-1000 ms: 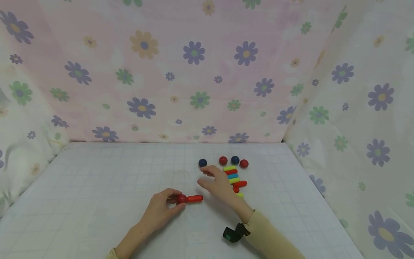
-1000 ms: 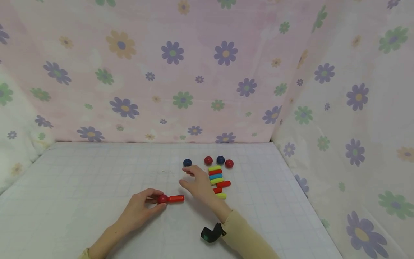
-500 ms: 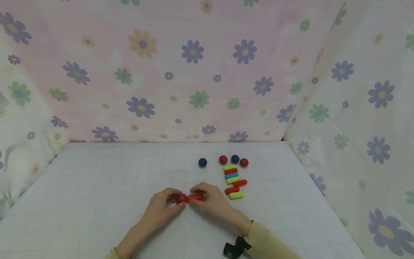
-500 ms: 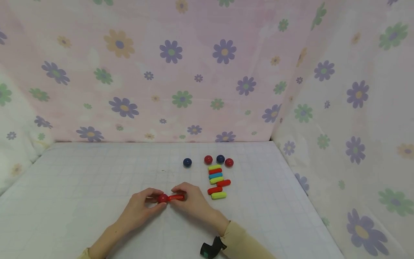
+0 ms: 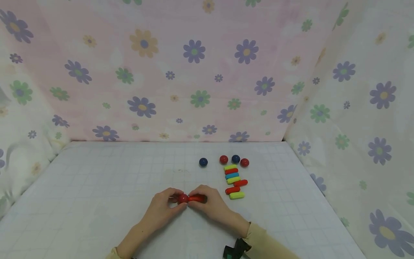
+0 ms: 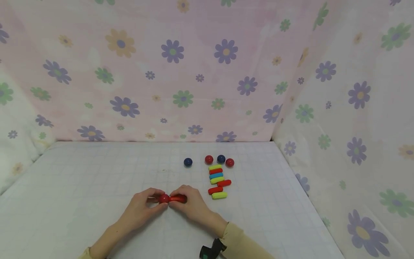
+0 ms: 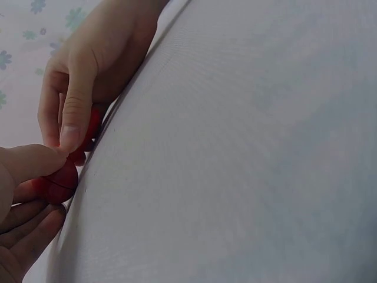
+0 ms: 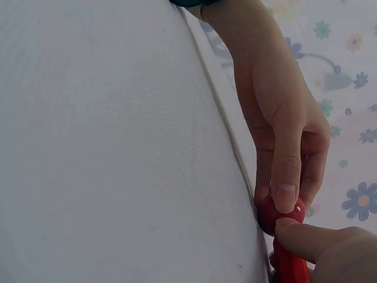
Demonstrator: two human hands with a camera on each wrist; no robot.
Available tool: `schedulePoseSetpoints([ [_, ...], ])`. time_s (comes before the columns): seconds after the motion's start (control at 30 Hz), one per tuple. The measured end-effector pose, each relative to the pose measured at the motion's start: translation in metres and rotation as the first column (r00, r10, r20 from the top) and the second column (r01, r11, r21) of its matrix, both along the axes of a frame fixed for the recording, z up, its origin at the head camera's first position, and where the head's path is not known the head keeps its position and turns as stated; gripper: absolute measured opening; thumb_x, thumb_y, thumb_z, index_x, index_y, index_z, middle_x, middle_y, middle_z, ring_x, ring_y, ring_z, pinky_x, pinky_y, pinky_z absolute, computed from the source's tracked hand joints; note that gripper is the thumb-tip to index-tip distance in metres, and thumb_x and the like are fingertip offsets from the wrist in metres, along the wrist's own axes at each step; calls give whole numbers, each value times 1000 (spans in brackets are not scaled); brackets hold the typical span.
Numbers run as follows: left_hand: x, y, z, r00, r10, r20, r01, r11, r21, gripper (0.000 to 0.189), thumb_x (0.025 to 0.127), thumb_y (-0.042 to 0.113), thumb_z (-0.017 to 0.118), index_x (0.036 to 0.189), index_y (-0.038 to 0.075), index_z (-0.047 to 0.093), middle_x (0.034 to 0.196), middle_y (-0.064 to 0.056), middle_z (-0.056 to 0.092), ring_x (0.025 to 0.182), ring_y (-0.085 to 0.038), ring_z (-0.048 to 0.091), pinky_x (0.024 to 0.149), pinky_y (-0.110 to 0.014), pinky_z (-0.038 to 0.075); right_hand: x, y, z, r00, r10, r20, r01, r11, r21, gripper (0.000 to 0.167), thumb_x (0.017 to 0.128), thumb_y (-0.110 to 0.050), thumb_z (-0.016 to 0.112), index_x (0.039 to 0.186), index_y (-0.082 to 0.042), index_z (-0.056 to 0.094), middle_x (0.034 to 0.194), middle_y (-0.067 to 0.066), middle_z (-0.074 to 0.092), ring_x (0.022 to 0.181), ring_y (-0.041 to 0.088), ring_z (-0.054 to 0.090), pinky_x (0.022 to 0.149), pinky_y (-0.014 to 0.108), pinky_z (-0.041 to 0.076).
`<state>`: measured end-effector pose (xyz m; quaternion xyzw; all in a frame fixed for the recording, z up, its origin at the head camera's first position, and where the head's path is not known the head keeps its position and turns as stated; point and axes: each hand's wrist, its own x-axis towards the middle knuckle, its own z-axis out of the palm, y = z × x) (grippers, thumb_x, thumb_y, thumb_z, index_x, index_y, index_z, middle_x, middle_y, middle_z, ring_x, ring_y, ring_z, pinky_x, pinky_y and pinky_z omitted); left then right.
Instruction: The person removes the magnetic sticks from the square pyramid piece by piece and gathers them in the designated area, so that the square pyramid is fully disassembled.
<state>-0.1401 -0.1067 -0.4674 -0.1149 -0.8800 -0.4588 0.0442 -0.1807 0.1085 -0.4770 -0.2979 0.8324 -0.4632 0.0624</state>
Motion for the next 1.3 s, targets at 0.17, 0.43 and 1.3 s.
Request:
schedulePoseSetpoints([
  [0.17,0,1,0,1000,5,2,-5,1000,-10,31,80,14,83,108,12,70,99,5,72,88,-9,69,82,-24,59,0,0,0,1000,1,-29,0,1000,14,21,90,-31,75,110,-26,74,97,-12,68,89,6,58,78,21,50],
  [0.43,0,2,1,1000,13,26,-12,1000,-28,31,81,15,84,108,12,69,99,5,71,88,-9,69,81,-22,58,1,-1,-2,998,5,-68,-3,999,36,19,91,-31,74,108,-22,75,95,-11,67,87,5,56,75,19,50],
  [1.3,-1,2,2,997,66,45,-64,997,-47,29,83,17,81,109,15,69,98,8,69,88,-6,66,83,-27,59,-4,6,-1,961,-248,-121,254,967,37,12,89,-22,76,100,-18,75,88,-11,65,81,6,58,70,20,53],
])
